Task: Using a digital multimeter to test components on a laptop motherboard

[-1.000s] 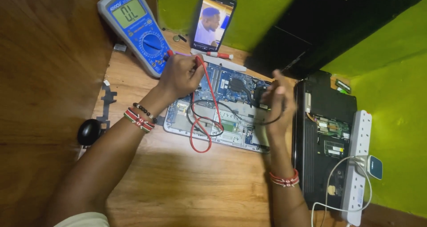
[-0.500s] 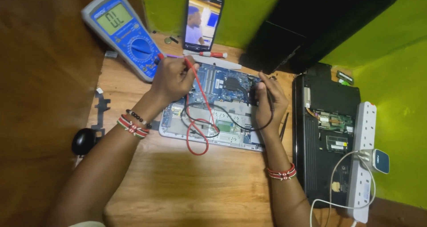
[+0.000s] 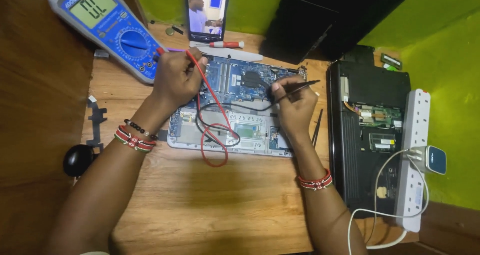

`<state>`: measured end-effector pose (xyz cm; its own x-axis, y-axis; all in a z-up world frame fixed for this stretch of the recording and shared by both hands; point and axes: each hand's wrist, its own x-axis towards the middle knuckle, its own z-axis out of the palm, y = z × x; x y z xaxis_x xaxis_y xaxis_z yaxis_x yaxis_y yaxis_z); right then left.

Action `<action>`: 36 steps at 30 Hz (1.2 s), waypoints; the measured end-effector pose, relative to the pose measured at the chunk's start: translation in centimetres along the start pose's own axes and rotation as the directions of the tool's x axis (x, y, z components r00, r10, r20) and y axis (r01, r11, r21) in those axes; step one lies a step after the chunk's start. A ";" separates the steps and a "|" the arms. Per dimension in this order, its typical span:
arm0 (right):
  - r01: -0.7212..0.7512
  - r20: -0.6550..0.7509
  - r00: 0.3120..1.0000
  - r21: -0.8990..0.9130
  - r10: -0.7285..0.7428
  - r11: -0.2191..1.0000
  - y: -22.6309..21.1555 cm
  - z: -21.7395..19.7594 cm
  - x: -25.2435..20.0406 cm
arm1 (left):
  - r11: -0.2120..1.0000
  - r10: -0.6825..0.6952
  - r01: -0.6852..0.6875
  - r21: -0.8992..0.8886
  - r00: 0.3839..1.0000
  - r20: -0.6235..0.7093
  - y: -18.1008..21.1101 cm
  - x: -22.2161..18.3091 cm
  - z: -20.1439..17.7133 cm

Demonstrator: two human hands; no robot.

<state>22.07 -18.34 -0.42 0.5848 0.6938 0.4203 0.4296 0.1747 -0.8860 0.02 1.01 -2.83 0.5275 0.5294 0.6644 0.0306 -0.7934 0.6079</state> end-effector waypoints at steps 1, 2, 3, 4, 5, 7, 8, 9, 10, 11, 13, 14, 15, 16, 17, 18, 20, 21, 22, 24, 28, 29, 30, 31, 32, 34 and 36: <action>0.001 -0.002 1.000 -0.001 -0.001 1.000 0.0 0.0 0.0 | 1.000 0.002 -0.002 -0.001 1.000 0.001 0.1 0.1 0.0; 0.011 0.000 1.000 0.002 -0.011 1.000 0.0 0.0 0.0 | 1.000 0.002 -0.002 -0.012 1.000 0.004 0.2 0.1 -0.1; 0.022 0.007 1.000 0.005 -0.022 1.000 0.0 0.0 0.0 | 1.000 0.000 0.000 -0.020 1.000 0.004 0.3 0.1 -0.1; 0.023 0.009 1.000 0.005 -0.023 1.000 0.1 0.0 0.1 | 1.000 0.000 0.000 -0.020 1.000 0.002 0.3 0.2 -0.1; 0.021 0.004 1.000 0.010 -0.021 1.000 0.2 0.0 0.0 | 1.000 0.001 -0.001 -0.018 1.000 -0.001 0.2 0.2 -0.1; 0.019 0.003 1.000 0.016 -0.019 1.000 0.3 0.0 0.0 | 1.000 0.000 0.000 -0.014 1.000 -0.006 0.3 0.2 -0.1; 0.024 0.006 1.000 0.010 -0.024 1.000 0.2 0.0 0.1 | 1.000 0.002 -0.002 -0.022 1.000 -0.004 0.4 0.3 -0.2; 0.026 0.008 1.000 0.004 -0.026 1.000 0.2 -0.1 0.0 | 1.000 0.002 -0.002 -0.031 1.000 0.001 0.6 0.3 -0.2; 0.023 0.009 1.000 0.005 -0.024 1.000 0.0 0.0 0.0 | 1.000 0.000 0.000 -0.030 1.000 0.002 0.6 0.1 -0.2; 0.020 0.014 1.000 -0.006 -0.020 1.000 -0.2 0.0 0.0 | 1.000 -0.004 0.004 -0.025 1.000 0.002 0.5 0.2 -0.2; 0.017 0.020 1.000 -0.015 -0.016 1.000 -0.5 0.0 0.1 | 1.000 -0.008 0.008 -0.017 1.000 0.003 0.5 0.2 -0.1; 0.011 0.024 1.000 -0.025 -0.011 1.000 -0.6 0.0 0.1 | 1.000 -0.004 0.004 -0.020 1.000 -0.001 0.6 0.2 -0.2; 0.006 0.030 1.000 -0.035 -0.005 0.999 -0.7 0.1 0.2 | 1.000 -0.001 0.001 -0.022 1.000 -0.005 0.6 0.2 -0.2; 0.006 0.032 0.999 -0.032 -0.005 0.999 -0.7 0.1 0.1 | 1.000 -0.002 0.002 -0.019 1.000 -0.006 0.5 0.2 -0.2; 0.015 0.031 0.999 -0.044 -0.014 0.999 -0.7 0.1 0.2 | 1.000 0.005 -0.005 -0.012 1.000 -0.009 0.4 0.1 -0.1; 0.025 0.031 0.999 -0.056 -0.023 0.998 -0.8 0.1 0.2 | 1.000 0.011 -0.011 -0.004 1.000 -0.013 0.4 0.1 -0.1; 0.033 0.024 0.999 -0.033 -0.032 0.999 0.0 -0.1 0.2 | 1.000 0.025 -0.025 -0.008 1.000 -0.016 0.7 0.3 -0.1; 0.041 0.015 0.999 -0.007 -0.040 0.999 0.4 0.2 0.2 | 0.999 0.040 -0.040 -0.009 0.999 -0.016 0.9 0.4 -0.5; 0.040 0.021 0.999 0.004 -0.040 0.999 0.9 -0.3 0.0 | 0.999 0.036 -0.036 0.003 0.999 -0.017 0.9 0.4 0.1; 0.008 0.015 1.000 0.036 -0.009 0.999 1.9 -0.2 -0.2 | 0.998 0.046 -0.048 -0.027 0.996 -0.076 0.8 0.4 0.1; 0.019 0.042 0.999 0.057 -0.021 0.998 1.5 -0.2 -0.4 | 1.000 0.028 -0.029 -0.003 0.998 -0.058 0.0 0.2 0.4; 0.034 0.051 0.998 0.017 -0.035 0.999 1.3 -0.3 -0.4 | 0.999 0.038 -0.039 -0.026 0.997 -0.063 0.2 0.2 0.3; 0.050 0.060 0.997 -0.023 -0.048 0.998 1.2 -0.4 -0.4 | 0.997 0.047 -0.050 -0.050 0.997 -0.069 0.5 0.3 0.4; 0.053 0.067 0.996 -0.005 -0.052 0.999 1.4 -0.5 -0.3 | 0.998 0.047 -0.049 -0.030 0.996 -0.070 0.7 0.4 0.2; 0.065 0.071 0.996 -0.045 -0.061 0.997 1.6 -0.5 -0.2 | 0.998 0.038 -0.041 -0.043 0.997 -0.071 1.0 0.5 0.0; 0.076 0.076 0.995 -0.075 -0.070 0.994 1.5 -0.4 -0.2 | 0.998 0.030 -0.034 -0.046 0.997 -0.069 1.2 0.5 0.0; 0.045 0.051 0.998 -0.052 -0.043 0.998 1.0 -0.4 -0.3 | 0.998 0.020 -0.024 -0.052 0.998 -0.067 1.0 0.5 0.5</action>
